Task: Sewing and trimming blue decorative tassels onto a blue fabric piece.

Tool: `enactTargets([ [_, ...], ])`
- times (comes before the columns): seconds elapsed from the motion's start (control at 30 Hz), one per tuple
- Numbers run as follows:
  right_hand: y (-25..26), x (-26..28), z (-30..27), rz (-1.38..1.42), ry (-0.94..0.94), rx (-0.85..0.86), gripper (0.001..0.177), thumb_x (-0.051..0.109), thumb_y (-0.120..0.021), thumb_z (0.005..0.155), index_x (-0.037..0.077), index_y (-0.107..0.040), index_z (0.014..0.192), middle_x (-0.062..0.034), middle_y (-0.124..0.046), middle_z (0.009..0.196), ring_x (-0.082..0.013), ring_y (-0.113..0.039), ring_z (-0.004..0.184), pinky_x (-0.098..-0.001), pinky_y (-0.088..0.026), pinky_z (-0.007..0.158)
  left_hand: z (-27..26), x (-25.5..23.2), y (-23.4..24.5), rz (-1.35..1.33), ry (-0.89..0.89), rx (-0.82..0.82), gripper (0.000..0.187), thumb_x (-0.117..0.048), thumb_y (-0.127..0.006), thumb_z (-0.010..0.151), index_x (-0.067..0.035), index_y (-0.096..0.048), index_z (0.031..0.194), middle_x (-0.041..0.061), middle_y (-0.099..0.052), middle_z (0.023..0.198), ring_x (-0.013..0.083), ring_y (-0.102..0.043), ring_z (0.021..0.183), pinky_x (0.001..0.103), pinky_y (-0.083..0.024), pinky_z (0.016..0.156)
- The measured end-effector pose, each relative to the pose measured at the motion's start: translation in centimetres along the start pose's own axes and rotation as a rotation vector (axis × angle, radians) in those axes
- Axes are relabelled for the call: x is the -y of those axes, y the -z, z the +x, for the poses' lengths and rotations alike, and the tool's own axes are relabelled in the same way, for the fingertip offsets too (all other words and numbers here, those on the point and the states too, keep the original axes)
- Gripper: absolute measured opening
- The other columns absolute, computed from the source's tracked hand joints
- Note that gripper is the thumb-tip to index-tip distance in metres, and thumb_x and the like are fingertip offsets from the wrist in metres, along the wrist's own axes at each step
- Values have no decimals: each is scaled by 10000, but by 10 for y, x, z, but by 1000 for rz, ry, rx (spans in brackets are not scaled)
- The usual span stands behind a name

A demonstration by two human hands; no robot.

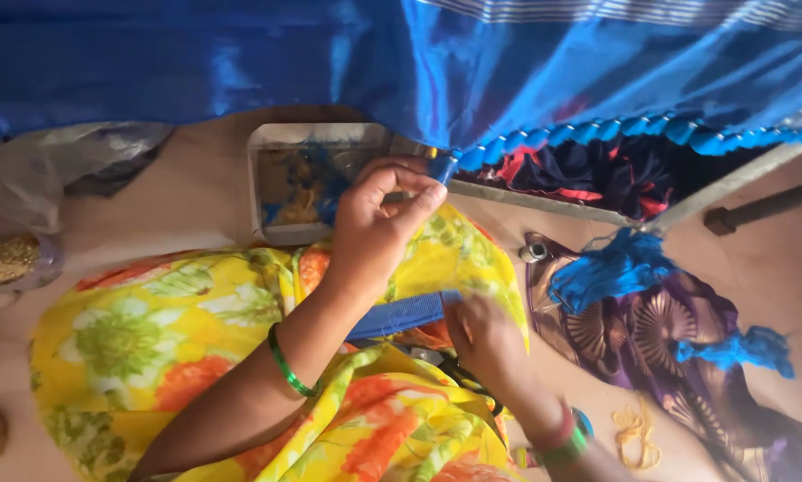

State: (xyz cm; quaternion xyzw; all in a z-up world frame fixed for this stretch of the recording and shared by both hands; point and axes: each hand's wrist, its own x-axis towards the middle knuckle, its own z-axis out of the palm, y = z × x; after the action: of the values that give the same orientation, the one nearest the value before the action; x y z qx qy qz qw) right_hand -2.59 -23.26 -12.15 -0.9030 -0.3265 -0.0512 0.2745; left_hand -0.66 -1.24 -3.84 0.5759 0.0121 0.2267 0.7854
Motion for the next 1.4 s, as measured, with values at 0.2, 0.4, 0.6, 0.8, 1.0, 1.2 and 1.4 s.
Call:
enactTargets([
  [0.2,-17,-46,-104,-83,182,173,497,101,-653,741,40,-633,1233,-128,-600,1224,-378,-614,1090,-460,-512,904,-3,-5,9,310,-301,24,58,-132,-759,928,-81,-735,944,46,-645,1154,148,-667,1052,277,-551,834],
  [0.4,3,-69,-151,-160,-290,464,594,98,-700,750,-6,-549,1314,-196,-539,1310,-418,-600,1144,-424,-547,777,-1,-11,3,429,-454,-21,94,-119,-790,911,-70,-718,946,62,-648,1094,159,-627,1013,288,-542,834],
  [0.6,8,-183,-162,312,-673,664,298,127,-639,850,14,-704,1118,-125,-729,961,-277,-730,870,-374,-574,782,14,-24,6,373,-405,3,98,-89,-767,904,-53,-679,880,66,-624,997,147,-685,847,253,-579,716],
  [0.8,79,-125,-93,672,-168,490,247,179,-784,848,12,-681,998,5,-602,919,-137,-719,779,-297,-589,592,28,12,2,-558,72,247,93,19,-619,982,-30,-564,926,132,-645,1058,329,-719,1142,395,-596,996],
  [1.0,123,-91,-10,905,-285,573,554,475,-835,753,2,-641,966,59,-482,666,-41,-396,521,-212,-282,438,25,-6,10,-625,145,273,92,25,-533,926,-50,-540,874,156,-672,1134,365,-678,1201,462,-574,988],
  [1.2,133,-96,26,786,-238,562,486,415,-833,753,2,-672,950,35,-569,671,-42,-465,544,-230,-324,446,25,-6,9,-546,117,258,98,19,-519,932,-57,-523,869,192,-681,1140,361,-682,1201,459,-570,1029],
  [1.4,131,-103,29,599,-345,556,248,98,-858,776,-15,-664,884,16,-605,689,-50,-510,604,-267,-397,470,27,-1,13,-370,118,168,35,-71,-577,957,-63,-563,926,95,-695,1151,289,-728,1099,378,-577,940],
])
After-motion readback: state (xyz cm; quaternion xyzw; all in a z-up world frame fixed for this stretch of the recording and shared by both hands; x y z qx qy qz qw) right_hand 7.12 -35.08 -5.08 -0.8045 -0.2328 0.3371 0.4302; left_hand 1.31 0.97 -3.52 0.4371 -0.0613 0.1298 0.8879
